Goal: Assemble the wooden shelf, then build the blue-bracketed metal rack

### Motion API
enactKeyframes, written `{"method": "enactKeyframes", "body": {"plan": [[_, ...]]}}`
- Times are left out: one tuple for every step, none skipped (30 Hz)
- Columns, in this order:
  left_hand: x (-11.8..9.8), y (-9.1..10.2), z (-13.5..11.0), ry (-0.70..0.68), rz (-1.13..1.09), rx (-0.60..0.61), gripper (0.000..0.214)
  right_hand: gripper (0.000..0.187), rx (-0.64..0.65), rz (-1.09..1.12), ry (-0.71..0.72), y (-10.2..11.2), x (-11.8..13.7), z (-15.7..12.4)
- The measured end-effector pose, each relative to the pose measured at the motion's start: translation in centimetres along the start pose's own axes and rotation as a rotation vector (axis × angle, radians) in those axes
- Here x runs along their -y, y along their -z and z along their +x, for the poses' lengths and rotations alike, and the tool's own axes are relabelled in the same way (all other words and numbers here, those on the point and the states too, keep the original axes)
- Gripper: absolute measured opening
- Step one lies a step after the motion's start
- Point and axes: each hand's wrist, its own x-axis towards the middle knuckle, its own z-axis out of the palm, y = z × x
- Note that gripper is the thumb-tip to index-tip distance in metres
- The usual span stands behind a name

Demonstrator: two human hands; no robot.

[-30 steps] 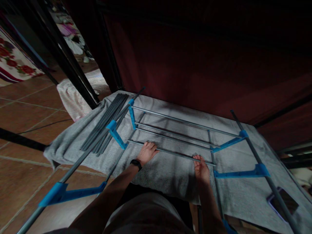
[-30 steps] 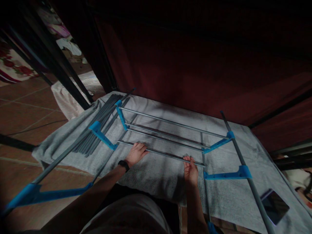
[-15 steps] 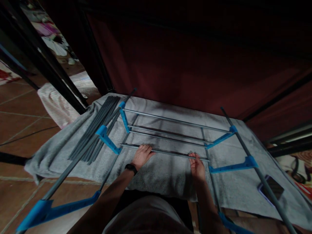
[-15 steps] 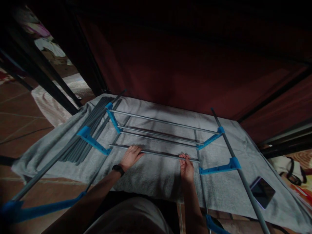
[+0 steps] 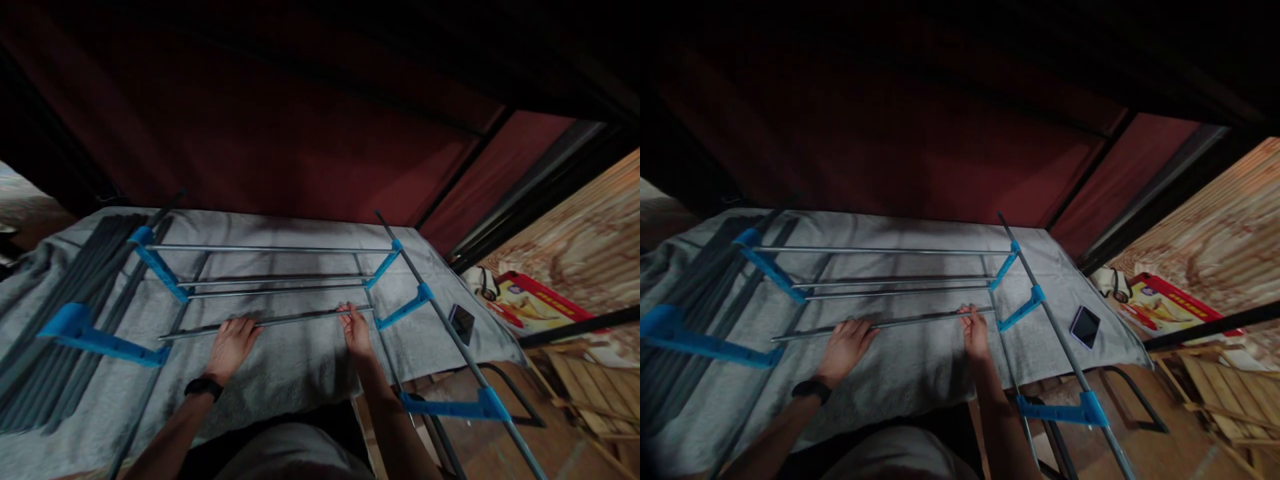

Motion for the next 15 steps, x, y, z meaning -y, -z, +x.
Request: {"method": "enactKeyframes", "body": {"plan": [[0.03, 0.01, 0.00, -0.003, 0.004, -0.005, 0.036, 0.019, 0.004, -0.005, 0.003, -0.07, 0.04, -0.10], [0.09, -0.03, -0.01, -0.002, 0.004, -0.012, 0.036, 0.018, 0.007, -0.009, 0.006, -0.12, 0.10, -0.17], [0.18, -0.13, -0.02, -0.001, 0.002, -0.019, 0.036, 0.017, 0.010, -0.013, 0.008, -0.15, 0.17, -0.23], [0.29, -0.26, -0.04, 0.002, -0.004, -0.027, 0.036, 0.016, 0.013, -0.017, 0.009, -0.18, 0.25, -0.26], [0.40, -0.41, -0.06, 0.006, -0.011, -0.036, 0.036, 0.015, 0.017, -0.019, 0.008, -0.20, 0.35, -0.26], [0.51, -0.56, -0.08, 0.011, -0.017, -0.046, 0.035, 0.015, 0.022, -0.020, 0.005, -0.22, 0.45, -0.25], [0.60, -0.69, -0.11, 0.017, -0.020, -0.054, 0.035, 0.014, 0.025, -0.019, 0.002, -0.25, 0.56, -0.22], [0.68, -0.80, -0.13, 0.020, -0.020, -0.061, 0.034, 0.014, 0.026, -0.014, -0.002, -0.29, 0.65, -0.17], [0.73, -0.86, -0.15, 0.018, -0.016, -0.065, 0.033, 0.014, 0.026, -0.009, -0.005, -0.33, 0.73, -0.11], [0.76, -0.89, -0.17, 0.010, -0.011, -0.065, 0.032, 0.014, 0.024, -0.005, -0.010, -0.39, 0.78, -0.03], [0.78, -0.89, -0.19, -0.003, -0.007, -0.062, 0.032, 0.014, 0.020, -0.002, -0.016, -0.43, 0.82, 0.05], [0.79, -0.88, -0.21, -0.017, -0.005, -0.056, 0.032, 0.014, 0.016, 0.000, -0.022, -0.47, 0.84, 0.12], [0.81, -0.88, -0.23, -0.029, -0.005, -0.050, 0.032, 0.015, 0.013, 0.001, -0.028, -0.49, 0.85, 0.19], [0.84, -0.91, -0.25, -0.039, -0.008, -0.043, 0.032, 0.016, 0.011, 0.002, -0.034, -0.48, 0.86, 0.24], [0.88, -0.97, -0.27, -0.046, -0.011, -0.039, 0.032, 0.017, 0.010, 0.005, -0.042, -0.45, 0.87, 0.27]]}}
